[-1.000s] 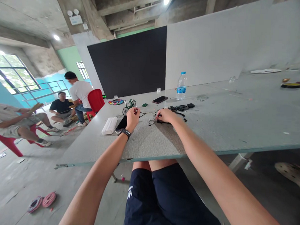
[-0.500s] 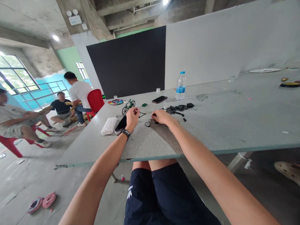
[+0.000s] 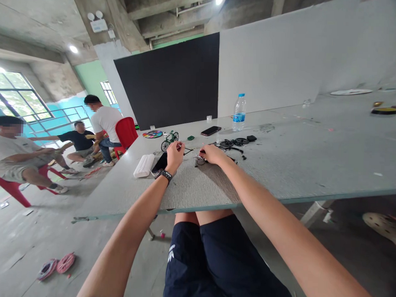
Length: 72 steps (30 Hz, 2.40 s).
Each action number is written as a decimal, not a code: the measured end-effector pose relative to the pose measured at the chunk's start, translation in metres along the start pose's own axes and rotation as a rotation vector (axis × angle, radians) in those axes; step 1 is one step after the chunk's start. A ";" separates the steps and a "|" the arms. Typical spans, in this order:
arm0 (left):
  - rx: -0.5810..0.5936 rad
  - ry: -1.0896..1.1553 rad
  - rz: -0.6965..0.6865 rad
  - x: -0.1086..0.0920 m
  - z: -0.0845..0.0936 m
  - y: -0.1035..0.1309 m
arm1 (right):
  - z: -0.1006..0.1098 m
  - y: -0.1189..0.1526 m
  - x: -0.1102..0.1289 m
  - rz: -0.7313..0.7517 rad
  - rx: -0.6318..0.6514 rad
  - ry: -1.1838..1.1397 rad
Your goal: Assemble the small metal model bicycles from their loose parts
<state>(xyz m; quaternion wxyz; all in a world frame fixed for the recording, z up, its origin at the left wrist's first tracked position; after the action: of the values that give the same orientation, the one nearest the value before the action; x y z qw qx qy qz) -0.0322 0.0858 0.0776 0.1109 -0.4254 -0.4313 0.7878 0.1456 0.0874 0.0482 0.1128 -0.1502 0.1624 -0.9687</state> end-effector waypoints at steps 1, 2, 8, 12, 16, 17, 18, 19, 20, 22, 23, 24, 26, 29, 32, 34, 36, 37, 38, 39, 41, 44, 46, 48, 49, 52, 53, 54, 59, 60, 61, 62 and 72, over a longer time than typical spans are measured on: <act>0.000 0.000 0.000 0.000 0.000 0.000 | 0.001 0.000 -0.002 -0.013 -0.007 0.006; -0.001 -0.002 0.000 0.000 0.000 0.000 | 0.002 0.000 -0.004 -0.029 -0.015 0.014; 0.005 -0.006 -0.001 0.004 -0.002 -0.001 | 0.030 0.003 -0.040 -0.215 -0.165 0.101; 0.000 0.001 -0.013 0.003 -0.002 0.000 | 0.033 0.011 -0.083 -0.455 -0.114 0.213; -0.001 0.000 -0.006 0.002 -0.002 0.000 | 0.018 0.007 -0.083 -0.389 -0.010 0.201; 0.002 0.002 -0.004 0.002 -0.002 0.000 | 0.015 0.006 -0.079 -0.357 -0.002 0.197; 0.004 0.006 -0.003 0.001 -0.002 0.000 | 0.013 0.004 -0.073 -0.321 0.004 0.191; 0.006 0.009 -0.003 0.000 -0.001 0.000 | 0.011 0.003 -0.066 -0.283 0.009 0.184; 0.006 0.011 -0.004 0.000 -0.001 0.000 | 0.009 0.002 -0.058 -0.242 0.013 0.175; 0.010 0.008 -0.005 -0.001 -0.001 0.000 | 0.005 0.001 -0.041 -0.157 0.017 0.149; 0.013 0.005 -0.005 -0.001 -0.001 0.000 | 0.003 0.001 -0.033 -0.118 0.018 0.135; 0.015 0.004 -0.003 -0.001 -0.001 0.001 | 0.001 0.000 -0.026 -0.084 0.019 0.121; 0.017 0.012 0.000 -0.001 -0.002 0.001 | -0.003 0.000 -0.013 -0.037 0.023 0.097; 0.016 0.019 -0.006 -0.002 -0.002 0.001 | -0.006 0.001 -0.003 -0.007 0.021 0.074; 0.016 0.014 -0.020 -0.002 -0.002 0.001 | -0.002 0.002 -0.004 -0.007 0.009 0.063; 0.019 0.010 -0.025 -0.002 -0.003 0.001 | 0.002 0.003 -0.007 -0.008 0.000 0.058; 0.023 -0.002 -0.026 -0.001 -0.003 0.001 | 0.005 0.003 -0.011 -0.012 -0.010 0.056; 0.024 -0.008 -0.026 -0.001 -0.003 0.001 | 0.007 0.003 -0.012 -0.017 -0.017 0.055; 0.024 -0.012 -0.025 0.000 -0.003 0.001 | 0.008 0.003 -0.013 -0.023 -0.027 0.054; 0.024 -0.012 -0.024 0.000 -0.003 0.001 | 0.009 0.003 -0.014 -0.029 -0.037 0.055; 0.024 -0.011 -0.024 0.000 -0.004 0.001 | 0.012 0.002 -0.013 -0.036 -0.070 0.047; 0.025 -0.012 -0.023 -0.001 -0.004 0.001 | 0.016 0.002 -0.008 -0.034 -0.107 0.009; 0.024 -0.013 -0.022 -0.002 -0.003 0.001 | 0.018 0.003 -0.005 -0.033 -0.120 -0.010; 0.023 -0.011 -0.018 -0.002 -0.003 0.001 | 0.020 0.003 -0.003 -0.035 -0.130 -0.017; 0.022 -0.008 -0.016 -0.002 -0.003 0.001 | 0.021 0.003 -0.002 -0.037 -0.136 -0.022; 0.019 0.007 -0.015 -0.003 -0.003 0.001 | 0.022 0.003 -0.002 -0.041 -0.140 -0.037; 0.020 0.012 -0.017 -0.003 -0.003 0.001 | 0.021 0.002 -0.002 -0.036 -0.137 -0.041; 0.021 0.013 -0.020 -0.003 -0.003 0.002 | 0.020 0.002 -0.002 -0.027 -0.132 -0.045; 0.026 0.000 -0.025 -0.001 -0.005 0.001 | 0.009 -0.002 0.002 0.030 -0.081 -0.062; 0.026 0.000 -0.026 -0.001 -0.005 0.001 | 0.008 -0.002 0.002 0.034 -0.078 -0.064; 0.027 0.001 -0.027 -0.001 -0.005 0.001 | 0.007 -0.002 0.002 0.036 -0.079 -0.066; 0.029 0.001 -0.026 -0.001 -0.006 0.001 | 0.007 -0.002 0.003 0.038 -0.079 -0.069; 0.035 0.012 -0.020 -0.001 -0.005 0.002 | 0.006 -0.001 0.005 0.064 -0.054 -0.080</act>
<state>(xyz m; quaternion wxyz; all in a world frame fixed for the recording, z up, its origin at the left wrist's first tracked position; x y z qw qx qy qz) -0.0271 0.0869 0.0756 0.1287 -0.4236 -0.4213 0.7915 0.1425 0.0854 0.0553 0.1459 -0.1864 0.1886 -0.9531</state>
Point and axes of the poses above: each hand's wrist, its own y-axis away from the middle knuckle, its own z-axis out of the back of the hand, x = y × z, the point moved 9 cm from there along -y, towards the middle knuckle, and after that the axes turned 11 degrees about -x, right-handed, at the moved point
